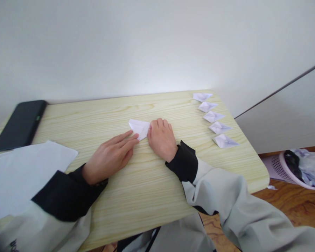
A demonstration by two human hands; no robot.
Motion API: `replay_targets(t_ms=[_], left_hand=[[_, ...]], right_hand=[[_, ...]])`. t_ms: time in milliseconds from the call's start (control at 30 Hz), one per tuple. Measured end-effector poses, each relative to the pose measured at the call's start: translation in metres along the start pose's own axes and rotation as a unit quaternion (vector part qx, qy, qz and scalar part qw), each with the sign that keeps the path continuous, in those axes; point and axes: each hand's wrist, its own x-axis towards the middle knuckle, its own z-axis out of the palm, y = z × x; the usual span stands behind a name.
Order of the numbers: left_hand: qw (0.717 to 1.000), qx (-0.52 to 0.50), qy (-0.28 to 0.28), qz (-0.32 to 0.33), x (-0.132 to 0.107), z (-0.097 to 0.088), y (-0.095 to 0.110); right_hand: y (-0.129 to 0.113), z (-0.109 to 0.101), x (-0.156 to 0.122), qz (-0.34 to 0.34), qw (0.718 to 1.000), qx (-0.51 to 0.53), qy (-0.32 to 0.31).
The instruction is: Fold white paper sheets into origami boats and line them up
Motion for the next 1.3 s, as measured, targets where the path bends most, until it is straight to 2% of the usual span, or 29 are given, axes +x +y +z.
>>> replay_targets(t_ms=[100,333,567,767,900,1167,1300], left_hand=[[1.000,0.002,0.017,-0.009,0.000,0.001,0.000],[1.000,-0.027,-0.008,-0.004,-0.002,-0.001,0.001],[0.999,0.034,-0.008,-0.009,0.000,-0.004,0.009],[0.999,0.032,0.007,-0.020,-0.003,-0.002,0.010],[0.999,0.027,0.002,-0.024,-0.005,-0.003,0.010],[1.000,0.008,0.006,-0.029,-0.005,-0.005,0.007],[1.000,0.007,0.004,-0.026,-0.007,-0.001,0.007]], right_hand=[[0.000,0.000,0.000,-0.003,1.000,0.005,0.002],[0.001,0.000,0.000,-0.007,1.000,0.014,0.010],[0.000,0.000,0.000,0.007,0.999,0.033,0.010],[0.009,0.001,-0.003,-0.019,0.985,0.165,0.044],[0.015,-0.001,-0.003,-0.046,0.979,0.197,0.024],[0.029,-0.013,0.010,-0.035,0.956,0.288,-0.040],[0.037,-0.012,0.012,-0.047,0.951,0.301,-0.047]])
